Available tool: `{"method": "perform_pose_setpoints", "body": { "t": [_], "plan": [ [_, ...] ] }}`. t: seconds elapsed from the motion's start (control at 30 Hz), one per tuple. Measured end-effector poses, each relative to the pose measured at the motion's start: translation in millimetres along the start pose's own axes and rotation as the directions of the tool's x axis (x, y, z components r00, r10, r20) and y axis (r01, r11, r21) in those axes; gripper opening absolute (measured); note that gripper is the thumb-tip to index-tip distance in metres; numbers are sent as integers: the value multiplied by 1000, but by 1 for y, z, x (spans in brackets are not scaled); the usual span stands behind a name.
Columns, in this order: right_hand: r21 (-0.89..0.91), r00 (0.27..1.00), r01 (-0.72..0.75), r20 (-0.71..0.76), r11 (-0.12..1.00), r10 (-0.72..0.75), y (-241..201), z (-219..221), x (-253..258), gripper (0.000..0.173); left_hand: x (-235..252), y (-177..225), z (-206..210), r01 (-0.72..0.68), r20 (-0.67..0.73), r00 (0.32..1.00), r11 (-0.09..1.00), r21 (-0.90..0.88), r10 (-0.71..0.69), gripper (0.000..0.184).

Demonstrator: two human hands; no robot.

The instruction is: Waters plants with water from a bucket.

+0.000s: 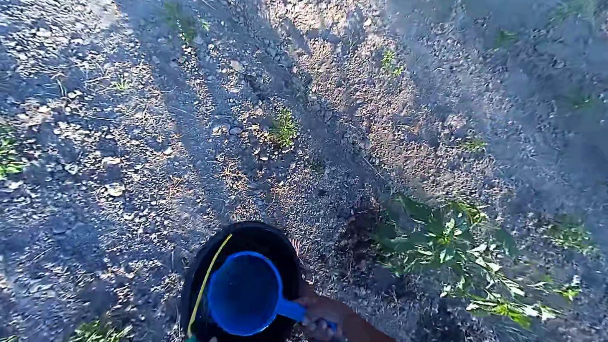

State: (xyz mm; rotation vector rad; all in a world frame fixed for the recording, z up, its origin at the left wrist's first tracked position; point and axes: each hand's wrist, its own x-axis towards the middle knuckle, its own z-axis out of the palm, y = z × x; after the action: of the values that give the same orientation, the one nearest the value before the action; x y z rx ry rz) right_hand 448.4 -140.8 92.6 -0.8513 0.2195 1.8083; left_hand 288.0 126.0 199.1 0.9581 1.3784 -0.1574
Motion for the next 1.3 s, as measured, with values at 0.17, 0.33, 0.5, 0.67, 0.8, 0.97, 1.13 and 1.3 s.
{"method": "perform_pose_setpoints", "body": {
  "t": [0.17, 0.33, 0.5, 0.67, 0.8, 0.97, 1.13, 1.3],
  "plan": [
    [133, 976, 216, -51, 967, -211, -47, -17, -5, 19, 88, 6, 6, 2, -163, 987, 995, -103, -19, 29],
    [135, 857, 304, -471, 943, -209, -113, -61, 23, 25, 153, -4, 20, -4, -286, 956, 969, -249, -70, 8],
    [112, 626, 384, -761, 917, -169, -181, -130, 72, 20, 196, -22, 17, -57, -404, 909, 930, -364, -103, 15],
    [72, 489, 454, -853, 888, -181, -232, -185, 81, 8, 202, -54, -2, 8, -471, 850, 900, -436, -237, 32],
    [46, 385, 446, -911, 894, -145, -268, -197, 80, 6, 207, -87, -18, 46, -476, 816, 857, -513, -329, 23],
    [-101, 272, 341, -941, 935, -201, -295, -193, 80, 5, 210, -101, -20, -2, -482, 783, 774, -633, -392, 35],
    [-243, 159, 132, -952, 961, -262, -301, -181, 85, 5, 212, -85, -19, -49, -502, 780, 763, -644, -373, 16],
    [-429, 86, -188, -903, 883, -421, -276, -147, 80, 28, 208, -51, -18, -38, -479, 829, 825, -564, -289, 14]
  ]
}}
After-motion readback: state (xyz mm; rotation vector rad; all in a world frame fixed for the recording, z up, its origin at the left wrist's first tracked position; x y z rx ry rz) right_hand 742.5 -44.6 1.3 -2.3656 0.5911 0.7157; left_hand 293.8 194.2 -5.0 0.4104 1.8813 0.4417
